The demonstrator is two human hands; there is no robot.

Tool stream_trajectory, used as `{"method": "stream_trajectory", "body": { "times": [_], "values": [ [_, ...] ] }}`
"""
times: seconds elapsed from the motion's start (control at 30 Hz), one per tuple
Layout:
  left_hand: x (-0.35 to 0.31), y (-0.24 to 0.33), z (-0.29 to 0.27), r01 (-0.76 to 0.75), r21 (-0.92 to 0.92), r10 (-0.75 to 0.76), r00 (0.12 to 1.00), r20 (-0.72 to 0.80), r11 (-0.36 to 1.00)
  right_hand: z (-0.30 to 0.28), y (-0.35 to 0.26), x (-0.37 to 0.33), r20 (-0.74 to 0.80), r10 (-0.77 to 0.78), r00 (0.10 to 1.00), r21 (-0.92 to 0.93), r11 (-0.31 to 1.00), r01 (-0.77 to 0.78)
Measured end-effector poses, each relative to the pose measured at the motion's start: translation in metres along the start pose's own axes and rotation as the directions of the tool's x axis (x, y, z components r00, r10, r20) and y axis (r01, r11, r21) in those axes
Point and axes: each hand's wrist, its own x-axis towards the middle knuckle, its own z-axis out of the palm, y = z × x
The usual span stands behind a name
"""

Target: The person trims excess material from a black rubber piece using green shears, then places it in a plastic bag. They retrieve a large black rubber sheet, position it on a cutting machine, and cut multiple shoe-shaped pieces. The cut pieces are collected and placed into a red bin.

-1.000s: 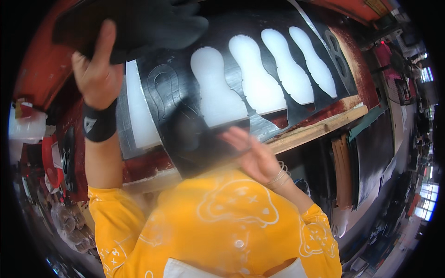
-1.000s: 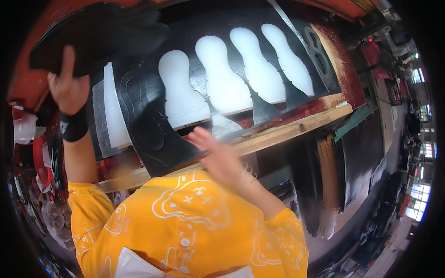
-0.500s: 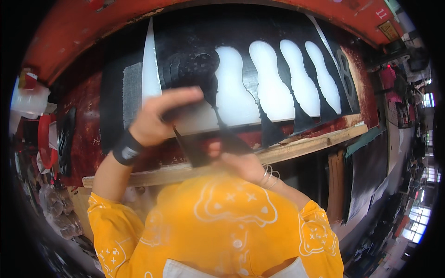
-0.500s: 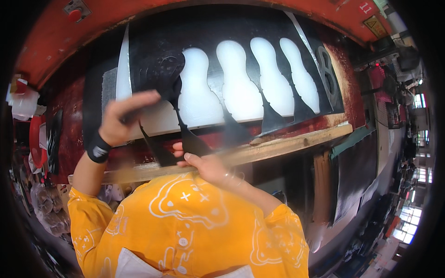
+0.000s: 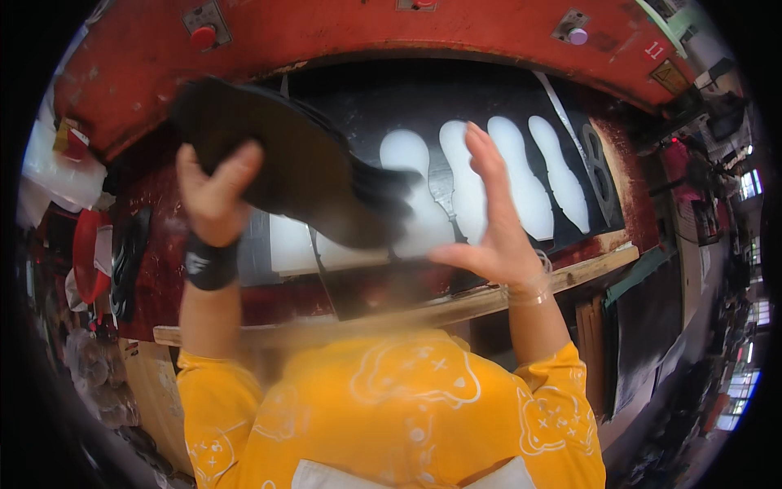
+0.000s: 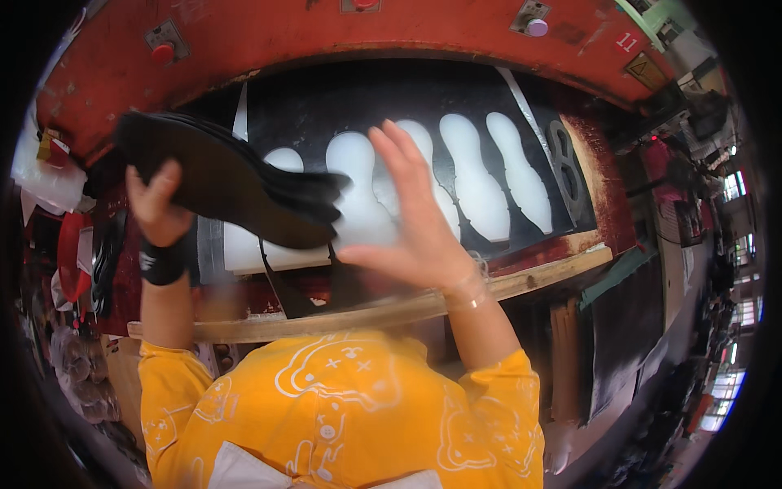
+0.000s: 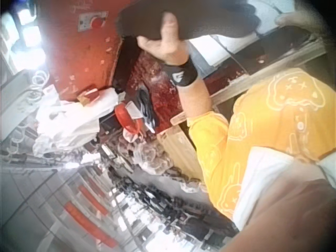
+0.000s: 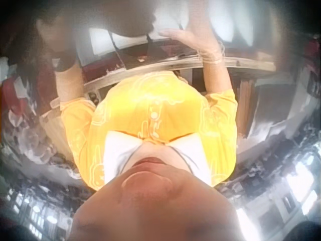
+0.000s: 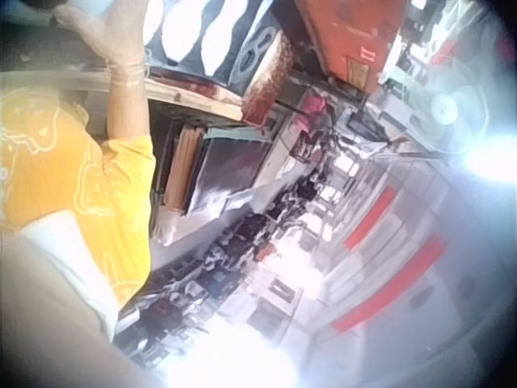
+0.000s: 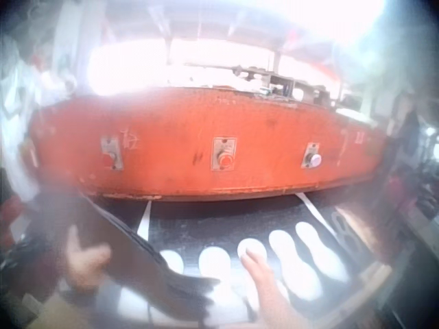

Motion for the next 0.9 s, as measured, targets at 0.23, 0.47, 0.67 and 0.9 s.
{"method": "stream_trajectory", "body": {
  "times": [0.23, 0.47, 0.67, 0.9],
  "values": [
    [-0.015, -0.004, 0.074, -0.165, -0.369, 0.147, 0.986, -0.075, 0.915, 0.012, -0.010, 0.016, 0.015, 0.116, 0.993, -0.007, 0.993, -0.116],
    [-0.012, -0.032, 0.033, 0.132, 0.340, -0.227, 0.940, 0.256, 0.931, -0.014, 0.034, 0.016, 0.060, 0.133, 0.989, -0.206, 0.971, -0.118],
    [0.007, -0.017, 0.052, -0.565, 0.608, 0.137, 0.785, 0.604, 0.559, 0.016, 0.049, 0.011, 0.078, 0.156, 0.985, -0.156, 0.977, -0.143],
    [0.017, -0.003, 0.081, -0.589, 0.645, -0.334, 0.557, 0.760, 0.487, -0.008, 0.047, 0.009, 0.255, 0.249, 0.934, 0.059, 0.960, -0.272]
  ]
}}
